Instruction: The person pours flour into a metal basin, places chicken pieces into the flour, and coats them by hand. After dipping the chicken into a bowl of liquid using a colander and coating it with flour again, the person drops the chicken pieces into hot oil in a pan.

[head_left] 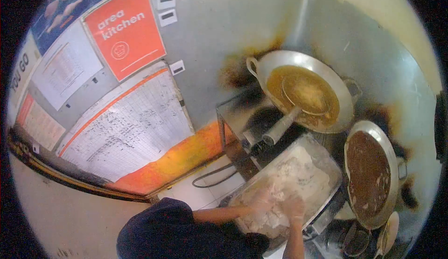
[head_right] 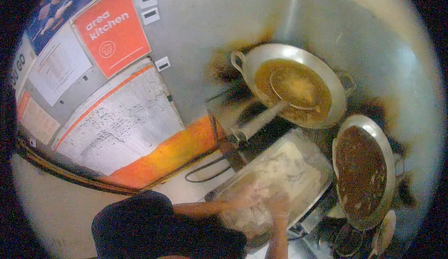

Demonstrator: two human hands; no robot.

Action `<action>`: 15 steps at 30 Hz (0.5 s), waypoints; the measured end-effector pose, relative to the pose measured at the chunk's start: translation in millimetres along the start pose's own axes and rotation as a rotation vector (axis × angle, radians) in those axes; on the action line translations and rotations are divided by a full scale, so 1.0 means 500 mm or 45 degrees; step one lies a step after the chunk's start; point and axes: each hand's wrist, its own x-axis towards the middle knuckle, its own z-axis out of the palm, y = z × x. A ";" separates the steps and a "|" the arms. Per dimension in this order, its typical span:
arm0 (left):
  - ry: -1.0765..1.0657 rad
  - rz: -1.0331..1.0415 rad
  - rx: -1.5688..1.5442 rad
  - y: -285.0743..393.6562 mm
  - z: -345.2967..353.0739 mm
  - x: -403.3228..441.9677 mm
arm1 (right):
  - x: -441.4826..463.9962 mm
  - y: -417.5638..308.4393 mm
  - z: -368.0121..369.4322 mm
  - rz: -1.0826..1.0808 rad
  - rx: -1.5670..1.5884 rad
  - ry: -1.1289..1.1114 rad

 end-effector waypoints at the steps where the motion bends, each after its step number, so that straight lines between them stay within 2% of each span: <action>1: 0.224 0.483 0.408 -0.014 -0.008 0.000 | 0.001 0.009 -0.024 0.021 0.071 0.075; 2: 0.516 0.766 0.760 -0.031 0.008 0.023 | 0.018 -0.023 -0.089 -0.013 0.163 0.086; 3: 0.928 0.962 1.119 -0.052 0.023 0.049 | 0.025 -0.058 -0.137 -0.030 0.248 0.035; 5: 0.655 0.587 0.757 0.024 0.046 0.003 | 0.044 -0.107 -0.200 -0.028 0.433 -0.138; 6: -0.039 0.222 0.122 0.075 -0.002 -0.011 | 0.055 -0.123 -0.235 0.065 0.502 -0.247; 7: -0.097 0.169 0.070 0.081 -0.002 -0.006 | 0.061 -0.060 -0.137 -0.351 0.326 -0.099; 8: -0.149 0.102 0.030 0.076 0.000 -0.016 | 0.063 -0.067 -0.182 -0.056 0.297 -0.305; 9: -0.066 0.345 0.217 0.067 -0.020 -0.030 | 0.059 -0.086 -0.217 0.222 0.285 -0.506; 10: 0.044 0.610 0.385 0.066 -0.033 -0.032 | 0.020 -0.072 -0.216 0.306 0.290 -0.513; 11: -0.004 0.610 0.368 0.083 -0.033 -0.030 | 0.001 -0.060 -0.215 0.162 0.270 -0.076; 12: 0.268 0.511 0.484 0.100 -0.037 -0.045 | -0.018 -0.062 -0.210 -0.009 0.242 0.348; 13: 0.528 0.367 0.612 0.096 -0.042 -0.079 | -0.039 -0.067 -0.204 0.028 0.258 0.299; 14: 0.485 0.299 0.629 0.068 -0.053 -0.107 | -0.049 -0.082 -0.215 0.237 0.106 -0.084; 15: 0.179 0.191 0.825 0.038 -0.067 -0.083 | -0.040 -0.090 -0.236 0.418 -0.061 -0.431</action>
